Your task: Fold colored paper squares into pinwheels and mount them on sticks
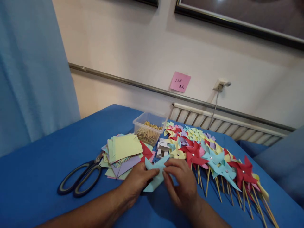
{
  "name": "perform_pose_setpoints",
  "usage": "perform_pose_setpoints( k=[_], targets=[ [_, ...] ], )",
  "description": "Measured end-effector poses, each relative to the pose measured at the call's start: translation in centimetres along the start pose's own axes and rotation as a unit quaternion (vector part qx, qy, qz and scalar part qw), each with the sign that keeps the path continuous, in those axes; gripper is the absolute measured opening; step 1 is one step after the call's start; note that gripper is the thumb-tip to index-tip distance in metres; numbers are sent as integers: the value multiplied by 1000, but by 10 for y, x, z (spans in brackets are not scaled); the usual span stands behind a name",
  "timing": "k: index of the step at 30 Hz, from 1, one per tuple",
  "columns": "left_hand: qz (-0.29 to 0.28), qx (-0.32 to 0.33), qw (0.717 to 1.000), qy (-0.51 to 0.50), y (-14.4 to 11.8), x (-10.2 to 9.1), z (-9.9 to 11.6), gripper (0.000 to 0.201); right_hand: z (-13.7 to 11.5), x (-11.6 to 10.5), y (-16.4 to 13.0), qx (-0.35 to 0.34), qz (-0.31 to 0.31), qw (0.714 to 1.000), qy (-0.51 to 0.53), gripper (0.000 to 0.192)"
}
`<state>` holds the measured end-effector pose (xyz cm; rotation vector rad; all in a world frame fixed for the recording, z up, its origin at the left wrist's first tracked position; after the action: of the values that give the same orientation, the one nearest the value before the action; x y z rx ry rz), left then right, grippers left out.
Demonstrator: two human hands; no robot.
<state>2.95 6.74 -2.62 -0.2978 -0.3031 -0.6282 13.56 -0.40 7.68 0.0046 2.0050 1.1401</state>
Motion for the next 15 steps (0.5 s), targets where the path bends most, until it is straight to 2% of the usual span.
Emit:
perform_pose_setpoints(
  k=[2, 4, 5, 6, 7, 8, 10, 12, 15],
  targets=[
    [5, -23, 1000, 7, 1, -1, -6, 24, 10, -12, 31, 12, 47, 999, -1, 21],
    [7, -38, 999, 25, 2, 0, -10, 24, 38, -8, 76, 83, 18, 996, -24, 17],
    [5, -41, 998, 37, 2, 0, -11, 24, 56, 3, 101, 131, -45, 989, -48, 17],
    [0, -42, 998, 47, 3, 1, -12, 23, 78, 19, 123, 193, -130, 969, -80, 19],
    [-6, -42, 998, 54, 3, 1, -13, 23, 102, 38, 139, 254, -230, 933, -111, 21],
    [-11, -42, 997, 59, 3, 2, -14, 22, 119, 51, 155, 282, -272, 913, -116, 19],
    [-18, -47, 996, 69, 3, 1, -16, 21, 146, 78, 179, 318, -328, 882, -112, 16],
    [-28, -50, 996, 74, 4, 1, -18, 17, 165, 103, 189, 350, -362, 858, -105, 29],
    [-44, -44, 996, 71, 5, 3, -20, 13, 177, 128, 191, 377, -367, 845, -94, 32]
  ],
)
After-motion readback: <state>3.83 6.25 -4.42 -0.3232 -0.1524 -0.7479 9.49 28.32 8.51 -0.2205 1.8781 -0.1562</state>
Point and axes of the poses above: each hand's wrist, its own y-axis towards the middle knuckle, its own x-axis out of the palm, z = x × y, the point moved 8 cm from there along y, towards the middle knuckle, and after that the axes turned 12 degrees about -z, right-handed, at the moved point
